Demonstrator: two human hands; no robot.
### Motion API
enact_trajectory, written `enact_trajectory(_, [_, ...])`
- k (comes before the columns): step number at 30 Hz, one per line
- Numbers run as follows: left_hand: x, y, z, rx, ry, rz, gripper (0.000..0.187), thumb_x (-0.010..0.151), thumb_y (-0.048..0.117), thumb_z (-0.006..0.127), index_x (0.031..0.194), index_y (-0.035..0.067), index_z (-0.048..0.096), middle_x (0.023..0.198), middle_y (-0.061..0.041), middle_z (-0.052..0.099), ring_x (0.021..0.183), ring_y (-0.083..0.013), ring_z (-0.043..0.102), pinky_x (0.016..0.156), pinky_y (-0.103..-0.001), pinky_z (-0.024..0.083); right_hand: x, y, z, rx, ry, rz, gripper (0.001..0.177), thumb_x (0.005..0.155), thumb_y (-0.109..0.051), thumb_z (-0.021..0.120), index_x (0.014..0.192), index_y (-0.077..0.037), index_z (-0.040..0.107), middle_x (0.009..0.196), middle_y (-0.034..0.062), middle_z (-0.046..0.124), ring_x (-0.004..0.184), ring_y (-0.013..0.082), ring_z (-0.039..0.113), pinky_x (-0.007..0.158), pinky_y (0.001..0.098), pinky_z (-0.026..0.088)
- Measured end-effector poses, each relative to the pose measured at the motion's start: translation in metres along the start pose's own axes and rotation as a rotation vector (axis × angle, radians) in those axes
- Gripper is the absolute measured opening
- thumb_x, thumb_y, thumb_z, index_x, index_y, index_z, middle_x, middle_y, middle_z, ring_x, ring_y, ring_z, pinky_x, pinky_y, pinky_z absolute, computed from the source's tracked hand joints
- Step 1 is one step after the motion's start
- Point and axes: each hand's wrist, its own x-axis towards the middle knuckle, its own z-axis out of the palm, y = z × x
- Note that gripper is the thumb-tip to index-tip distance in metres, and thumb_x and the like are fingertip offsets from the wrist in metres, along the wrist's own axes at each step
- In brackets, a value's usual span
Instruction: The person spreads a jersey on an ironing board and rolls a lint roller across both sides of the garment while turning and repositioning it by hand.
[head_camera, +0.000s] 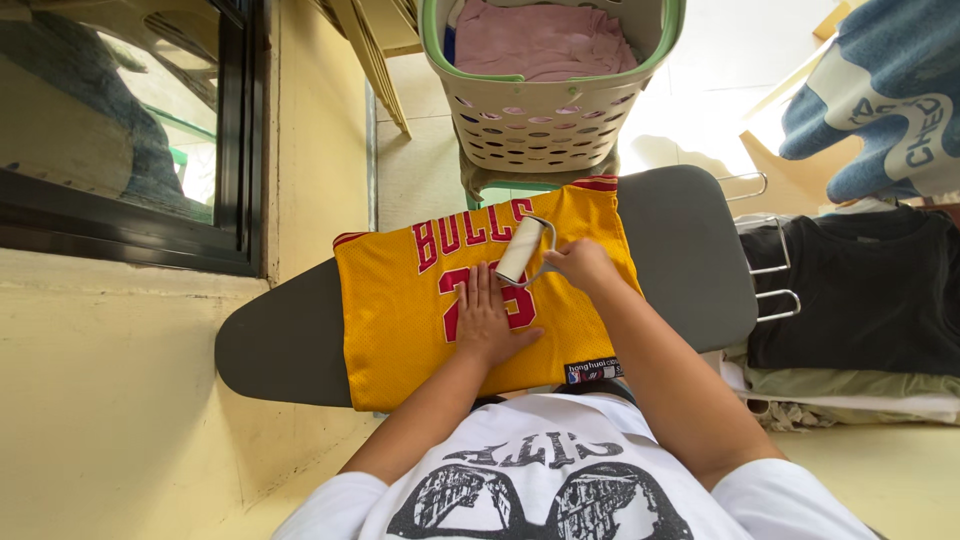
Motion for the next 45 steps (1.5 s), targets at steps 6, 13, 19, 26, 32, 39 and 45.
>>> enact_trajectory(6, [-0.025,-0.047,0.034,-0.06,0.213,-0.057,0.129,0.075,0.083,0.058,0.162,0.001,0.008,0.17,-0.02,0.001,0.158,-0.0332,-0.006,0.124,-0.055,-0.004,0.049,0.078,-0.087,-0.289,-0.199,0.04,0.044,0.081,-0.047,0.082,0.093,-0.005,0.085,0.09,0.0167,0.081,0.077,0.027,0.069,0.074,0.0462,0.056])
enact_trajectory(13, [-0.056,-0.114,0.06,-0.05,0.36,-0.352,0.101,0.09,0.074,0.048,0.162,0.011,0.015,0.168,-0.026,0.0,0.155,-0.0413,-0.005,0.119,-0.062,-0.003,0.064,0.018,-0.028,-0.677,-0.238,-0.427,0.056,0.092,-0.065,0.058,0.125,-0.02,0.066,0.106,0.0212,0.072,0.102,0.0381,0.067,0.091,0.0459,0.052])
enact_trajectory(19, [-0.074,-0.147,0.054,-0.103,0.357,-0.535,0.095,0.09,0.071,0.046,0.162,0.015,0.02,0.167,-0.026,0.003,0.155,-0.041,-0.001,0.12,-0.062,0.001,0.036,-0.059,0.09,0.004,-0.152,-0.477,0.044,0.09,-0.052,0.071,0.11,-0.014,0.079,0.099,0.0103,0.08,0.084,0.0215,0.075,0.078,0.0362,0.058])
enact_trajectory(26, [-0.081,-0.155,0.058,-0.061,0.399,-0.488,0.089,0.094,0.066,0.044,0.161,0.012,0.023,0.167,-0.026,0.007,0.155,-0.0417,0.005,0.12,-0.062,0.003,0.058,-0.009,-0.074,-0.299,-0.351,0.108,0.051,0.087,-0.05,0.079,0.096,0.0,0.086,0.093,0.0155,0.082,0.079,0.0229,0.069,0.076,0.0392,0.055])
enact_trajectory(32, [-0.079,-0.158,0.067,-0.091,0.475,-0.467,0.074,0.099,0.047,0.047,0.159,0.009,0.031,0.167,-0.027,0.013,0.155,-0.0432,0.011,0.121,-0.062,0.009,0.003,-0.125,0.074,-0.48,-0.401,-0.293,0.059,0.072,-0.061,0.081,0.094,-0.006,0.082,0.095,0.0147,0.077,0.087,0.0289,0.073,0.078,0.0425,0.056])
enact_trajectory(39, [-0.089,-0.163,0.078,-0.152,0.612,-0.414,0.065,0.097,0.035,0.052,0.155,0.01,0.04,0.165,-0.03,0.018,0.153,-0.0446,0.017,0.121,-0.059,0.016,0.024,-0.048,0.1,-0.765,-0.374,-1.142,0.028,0.097,-0.039,0.059,0.11,-0.025,0.079,0.1,0.0072,0.076,0.083,0.028,0.072,0.08,0.0378,0.057])
enact_trajectory(45, [-0.085,-0.16,0.067,-0.092,0.598,-0.443,0.065,0.095,0.036,0.054,0.154,0.011,0.042,0.164,-0.029,0.02,0.152,-0.0441,0.018,0.12,-0.059,0.016,-0.001,0.17,-0.096,-0.332,-0.211,0.122,0.059,0.075,-0.059,0.082,0.12,-0.019,0.084,0.129,0.0098,0.076,0.123,0.0283,0.067,0.111,0.0435,0.046])
